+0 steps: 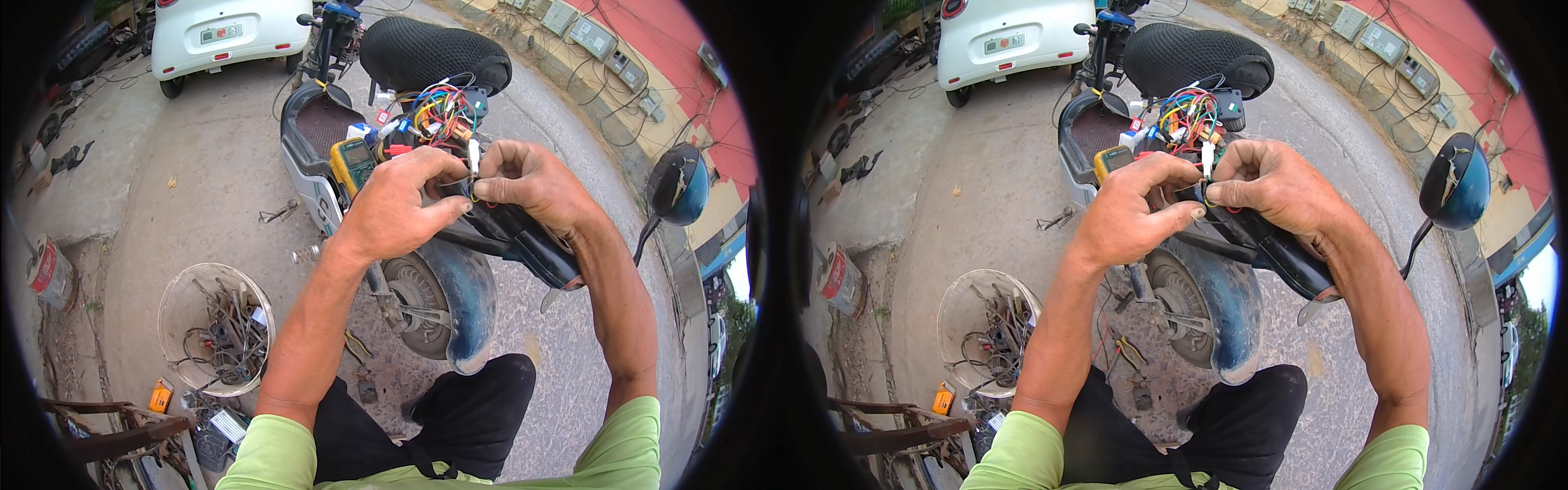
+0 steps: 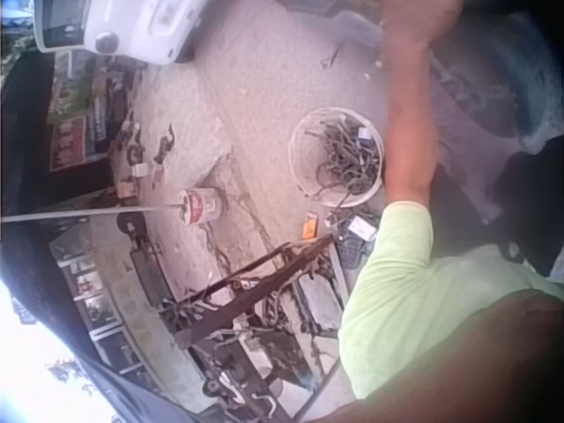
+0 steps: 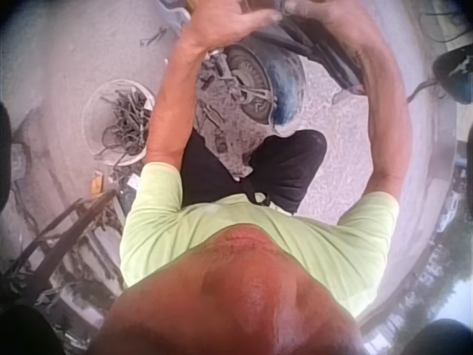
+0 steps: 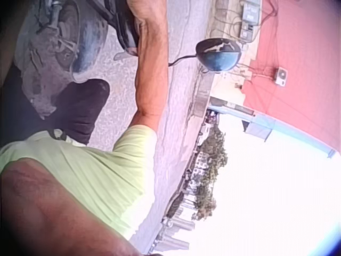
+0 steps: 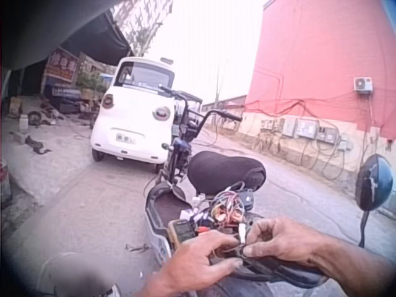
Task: The person repairs an electric scooter by connecting and testing wires using a multimeter. They strip wire ends, twist them together, and wrap connections with electrical tape. The person then moves to the handlebar area to continue working on the wiring.
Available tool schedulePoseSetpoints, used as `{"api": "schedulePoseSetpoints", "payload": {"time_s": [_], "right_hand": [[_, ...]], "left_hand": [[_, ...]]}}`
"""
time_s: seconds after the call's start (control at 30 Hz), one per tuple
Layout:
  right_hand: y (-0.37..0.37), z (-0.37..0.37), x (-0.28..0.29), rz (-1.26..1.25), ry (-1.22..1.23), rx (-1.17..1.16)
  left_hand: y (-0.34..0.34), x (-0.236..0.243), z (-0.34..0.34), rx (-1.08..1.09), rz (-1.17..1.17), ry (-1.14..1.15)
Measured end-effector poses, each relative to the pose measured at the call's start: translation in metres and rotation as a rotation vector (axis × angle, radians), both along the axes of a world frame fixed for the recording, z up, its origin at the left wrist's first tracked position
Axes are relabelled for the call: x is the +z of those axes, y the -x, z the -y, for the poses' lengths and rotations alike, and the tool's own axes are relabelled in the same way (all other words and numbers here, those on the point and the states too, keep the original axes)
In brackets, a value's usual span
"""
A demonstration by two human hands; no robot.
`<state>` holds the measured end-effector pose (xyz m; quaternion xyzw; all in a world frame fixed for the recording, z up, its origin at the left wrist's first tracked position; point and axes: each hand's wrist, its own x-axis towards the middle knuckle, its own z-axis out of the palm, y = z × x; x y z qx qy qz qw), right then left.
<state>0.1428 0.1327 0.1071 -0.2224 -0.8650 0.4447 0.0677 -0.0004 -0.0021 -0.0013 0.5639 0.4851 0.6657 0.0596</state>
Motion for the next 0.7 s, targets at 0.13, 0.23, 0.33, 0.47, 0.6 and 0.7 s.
{"api": "schedulePoseSetpoints", "payload": {"time_s": [0.13, 0.23, 0.33, 0.47, 0.6, 0.7], "right_hand": [[-0.0013, 0.0016, 0.0016, 0.006, -0.011, 0.007], [-0.0012, -0.0012, 0.0009, 0.001, -0.011, 0.017], [-0.0012, -0.0002, 0.0004, -0.014, 0.048, -0.009], [-0.0019, -0.0029, -0.0016, -0.049, 0.038, 0.006], [-0.0024, -0.0005, 0.0002, -0.038, 0.056, 0.015], [-0.0009, 0.0008, -0.0002, -0.034, 0.074, 0.025]], "left_hand": [[-0.0006, 0.0032, 0.0031, -0.023, 0.072, 0.121], [0.0035, -0.0002, 0.0047, -0.05, 0.111, 0.146], [0.0075, -0.003, 0.0067, -0.069, 0.151, 0.165], [0.0072, -0.0025, 0.0082, -0.041, 0.118, 0.176], [0.0068, -0.0032, 0.0077, -0.05, 0.11, 0.1], [0.0065, -0.0051, 0.0072, -0.009, 0.001, 0.038]]}}
